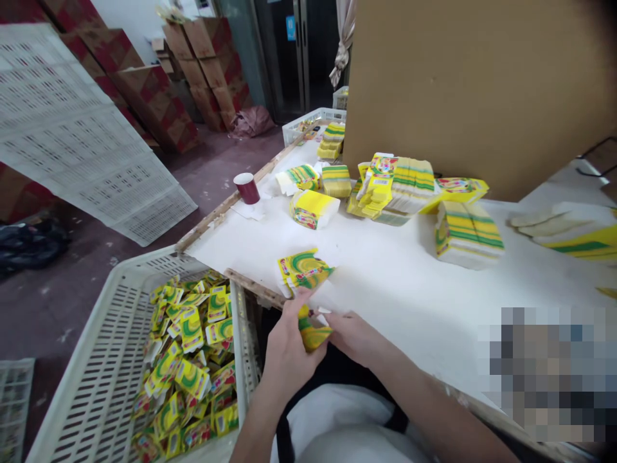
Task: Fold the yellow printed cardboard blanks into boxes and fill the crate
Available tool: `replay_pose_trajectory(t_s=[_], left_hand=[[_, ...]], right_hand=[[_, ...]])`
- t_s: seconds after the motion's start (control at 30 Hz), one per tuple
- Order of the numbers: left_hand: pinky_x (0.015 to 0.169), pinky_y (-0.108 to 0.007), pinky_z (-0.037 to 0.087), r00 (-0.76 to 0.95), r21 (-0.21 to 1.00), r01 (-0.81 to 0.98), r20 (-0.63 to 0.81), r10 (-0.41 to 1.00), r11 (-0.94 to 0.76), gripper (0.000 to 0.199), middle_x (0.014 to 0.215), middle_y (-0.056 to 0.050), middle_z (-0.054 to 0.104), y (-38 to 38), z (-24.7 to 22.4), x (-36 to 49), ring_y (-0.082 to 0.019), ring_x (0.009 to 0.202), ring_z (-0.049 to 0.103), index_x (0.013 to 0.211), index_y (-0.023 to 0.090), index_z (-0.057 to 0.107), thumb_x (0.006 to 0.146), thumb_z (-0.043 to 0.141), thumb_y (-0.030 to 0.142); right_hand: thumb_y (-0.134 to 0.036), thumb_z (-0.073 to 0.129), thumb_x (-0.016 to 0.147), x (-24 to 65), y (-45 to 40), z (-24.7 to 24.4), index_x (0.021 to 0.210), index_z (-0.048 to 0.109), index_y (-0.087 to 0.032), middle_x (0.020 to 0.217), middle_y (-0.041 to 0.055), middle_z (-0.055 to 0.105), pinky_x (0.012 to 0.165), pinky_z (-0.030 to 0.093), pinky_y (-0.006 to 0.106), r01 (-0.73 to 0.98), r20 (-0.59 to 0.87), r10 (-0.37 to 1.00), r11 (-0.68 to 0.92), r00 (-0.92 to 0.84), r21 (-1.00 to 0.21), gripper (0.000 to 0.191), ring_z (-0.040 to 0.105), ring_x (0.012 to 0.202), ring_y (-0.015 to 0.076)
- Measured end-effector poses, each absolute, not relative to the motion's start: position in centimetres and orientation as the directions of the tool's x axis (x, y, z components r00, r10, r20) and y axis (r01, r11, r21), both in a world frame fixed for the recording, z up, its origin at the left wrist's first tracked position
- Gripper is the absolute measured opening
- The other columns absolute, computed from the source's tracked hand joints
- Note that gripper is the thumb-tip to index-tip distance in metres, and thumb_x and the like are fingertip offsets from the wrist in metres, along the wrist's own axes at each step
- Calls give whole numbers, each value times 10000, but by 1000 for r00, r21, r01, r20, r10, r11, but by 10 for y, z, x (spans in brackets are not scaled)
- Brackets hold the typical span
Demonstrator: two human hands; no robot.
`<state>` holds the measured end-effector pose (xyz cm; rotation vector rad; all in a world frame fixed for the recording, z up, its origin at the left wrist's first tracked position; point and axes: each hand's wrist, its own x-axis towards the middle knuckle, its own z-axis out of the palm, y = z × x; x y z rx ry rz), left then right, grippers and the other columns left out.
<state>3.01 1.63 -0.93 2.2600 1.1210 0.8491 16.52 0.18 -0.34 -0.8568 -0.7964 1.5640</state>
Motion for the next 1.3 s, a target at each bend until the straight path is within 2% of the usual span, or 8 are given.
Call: replay_pose_trajectory(t_s=[0.2, 0.33, 0.5, 0.6, 0.73, 0.93, 1.13, 1.3], left_hand=[[772, -331, 490, 489, 631, 535, 311, 815, -562, 529, 1031, -64, 528, 18, -9, 26, -207, 918, 596, 1116, 232, 365, 644, 581, 126], [686, -312, 507, 476, 728, 528, 171, 863, -436, 615, 975, -62, 562, 22, -10, 26, -199, 815, 622, 1185, 209, 281, 651, 583, 163], [816, -399, 478, 326, 719, 550, 283, 902, -425, 609, 1133, -141, 474, 25, -15, 26, -254, 1016, 551, 1169, 177, 312, 650, 629, 215], [842, -430, 457, 305, 647, 623, 316, 898, -439, 484, 1036, -106, 536, 27, -15, 19, -257, 985, 551, 1109, 182, 413, 678, 627, 237], [840, -390, 465, 366, 606, 619, 341, 866, -500, 452, 1021, -87, 599, 31, -11, 5, -243, 960, 578, 1096, 203, 474, 684, 644, 280], [846, -357, 474, 470, 601, 586, 295, 832, -544, 476, 1038, -56, 636, 37, -3, -2, -228, 950, 599, 1098, 230, 520, 652, 674, 298], [834, -370, 471, 425, 541, 619, 379, 822, -569, 424, 1010, -76, 636, 33, -5, 9, -240, 940, 599, 1081, 212, 515, 683, 644, 277], [810, -381, 479, 324, 579, 684, 304, 896, -444, 488, 1009, -84, 630, 37, -8, -20, -247, 911, 604, 1113, 210, 506, 674, 654, 362]], right_hand=[[-457, 637, 738, 163, 2, -8, 1186, 564, -265, 1282, 62, 532, 1038, 327, 454, -407, -70, 991, -110, -111, -907, 493, 454, 1213, 252], [-224, 569, 802, 169, -4, -10, 1374, 335, -259, 1400, 62, 405, 1052, 319, 434, -23, 170, 972, 169, -160, -985, 618, 410, 1258, 232], [-40, 431, 802, 177, -2, -13, 1228, 541, -296, 1372, 46, 442, 1017, 382, 374, 315, 329, 936, 353, -127, -881, 509, 446, 1238, 204], [-81, 509, 792, 184, 2, -16, 1219, 553, -274, 1313, 82, 503, 986, 409, 390, 359, 336, 940, 336, -66, -871, 471, 468, 1218, 230], [-61, 502, 792, 196, 6, -10, 1216, 554, -262, 1401, 87, 395, 994, 386, 411, 411, 290, 909, 397, -300, -821, 473, 345, 1305, 251], [-81, 540, 795, 213, 15, 13, 1149, 606, -284, 1230, 79, 525, 901, 445, 354, 376, 201, 830, 434, -521, -819, 413, 547, 1084, 210], [-148, 596, 782, 191, 16, -3, 938, 706, -289, 1093, 42, 585, 864, 459, 340, 311, 291, 920, 365, -261, -877, 237, 576, 1008, 200], [-262, 685, 731, 194, 29, -5, 1192, 565, -276, 1208, 68, 561, 962, 395, 385, 309, 343, 887, 435, -308, -846, 476, 509, 1136, 238]])
